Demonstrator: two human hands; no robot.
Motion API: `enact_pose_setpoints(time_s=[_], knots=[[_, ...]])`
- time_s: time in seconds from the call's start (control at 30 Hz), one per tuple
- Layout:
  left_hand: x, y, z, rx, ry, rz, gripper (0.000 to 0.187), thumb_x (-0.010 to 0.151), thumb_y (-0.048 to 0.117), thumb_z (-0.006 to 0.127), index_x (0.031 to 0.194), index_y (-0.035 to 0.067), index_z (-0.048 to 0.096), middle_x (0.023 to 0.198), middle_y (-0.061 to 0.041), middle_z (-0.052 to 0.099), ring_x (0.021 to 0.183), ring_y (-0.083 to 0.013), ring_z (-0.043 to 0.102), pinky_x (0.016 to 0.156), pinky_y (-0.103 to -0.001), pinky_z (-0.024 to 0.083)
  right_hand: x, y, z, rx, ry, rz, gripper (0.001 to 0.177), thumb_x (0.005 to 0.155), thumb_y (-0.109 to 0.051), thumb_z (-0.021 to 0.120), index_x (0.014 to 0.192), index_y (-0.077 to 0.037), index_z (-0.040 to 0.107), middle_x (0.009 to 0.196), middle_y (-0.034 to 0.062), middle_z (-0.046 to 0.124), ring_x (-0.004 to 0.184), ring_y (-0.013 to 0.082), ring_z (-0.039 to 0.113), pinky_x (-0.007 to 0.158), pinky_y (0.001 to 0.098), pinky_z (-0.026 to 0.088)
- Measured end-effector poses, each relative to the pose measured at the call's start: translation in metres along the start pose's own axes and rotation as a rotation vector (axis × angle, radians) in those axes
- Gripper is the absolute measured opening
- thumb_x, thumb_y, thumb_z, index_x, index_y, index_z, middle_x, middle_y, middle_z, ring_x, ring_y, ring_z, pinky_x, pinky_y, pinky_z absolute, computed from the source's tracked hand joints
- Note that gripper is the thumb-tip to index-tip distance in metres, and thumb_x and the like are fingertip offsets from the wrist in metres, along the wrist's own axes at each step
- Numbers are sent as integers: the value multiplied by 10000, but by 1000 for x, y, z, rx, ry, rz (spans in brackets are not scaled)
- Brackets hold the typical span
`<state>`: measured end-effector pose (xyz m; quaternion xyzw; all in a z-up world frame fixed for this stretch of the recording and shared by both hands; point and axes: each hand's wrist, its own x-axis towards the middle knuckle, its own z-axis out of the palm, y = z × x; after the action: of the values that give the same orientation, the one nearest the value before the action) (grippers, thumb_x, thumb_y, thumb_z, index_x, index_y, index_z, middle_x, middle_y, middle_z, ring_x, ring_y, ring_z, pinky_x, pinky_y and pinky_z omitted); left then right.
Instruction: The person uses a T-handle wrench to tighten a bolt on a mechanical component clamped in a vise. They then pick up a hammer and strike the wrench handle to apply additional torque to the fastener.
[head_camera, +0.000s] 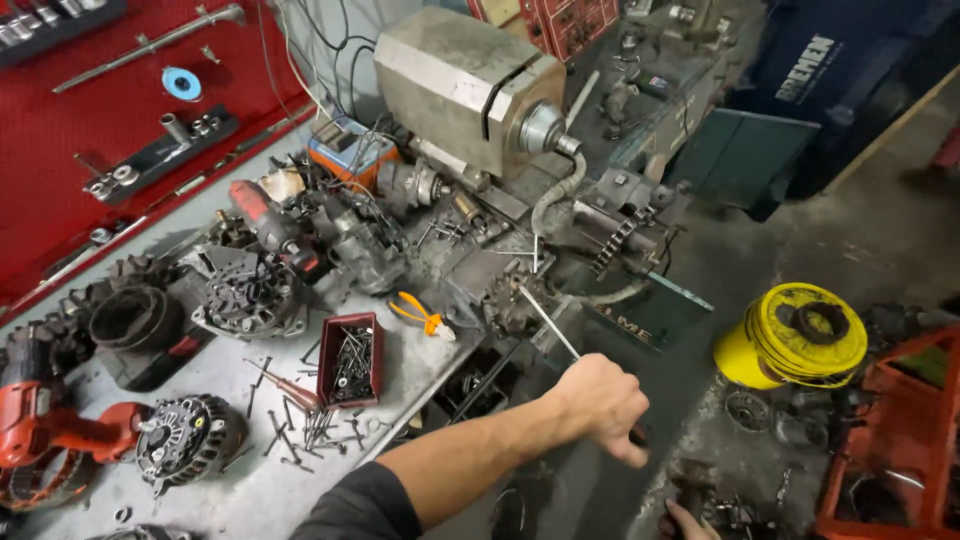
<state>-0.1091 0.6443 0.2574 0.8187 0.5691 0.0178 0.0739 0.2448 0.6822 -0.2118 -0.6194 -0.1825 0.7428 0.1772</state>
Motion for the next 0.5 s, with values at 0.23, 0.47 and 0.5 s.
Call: enact_pose_setpoints(time_s=[0.23, 0.47, 0.5], knots=[[-3, -7, 10, -17, -14, 60, 597, 626, 716, 670, 661, 127, 757, 659, -96, 718, 640, -320, 723, 551, -442, 548, -88, -38, 78, 34, -25, 33, 141, 973, -217, 578, 1056, -148, 487, 622, 88, 391, 474, 223, 363, 447, 389, 277], [1, -15, 24, 7, -67, 81, 668, 611, 778, 688, 710, 122, 765, 686, -75, 736, 663, -300, 739, 562, -437, 558, -35, -26, 51, 66, -8, 89, 119, 964, -246, 557, 958, -134, 518, 599, 59, 358, 482, 200, 318, 452, 360, 250], [3, -19, 30, 14, -62, 65, 651, 621, 769, 698, 730, 132, 774, 719, -73, 745, 694, -300, 743, 581, -437, 568, -30, -24, 42, 132, -487, 285, 268, 945, -359, 575, 811, -147, 478, 552, 42, 343, 474, 199, 314, 459, 371, 263]])
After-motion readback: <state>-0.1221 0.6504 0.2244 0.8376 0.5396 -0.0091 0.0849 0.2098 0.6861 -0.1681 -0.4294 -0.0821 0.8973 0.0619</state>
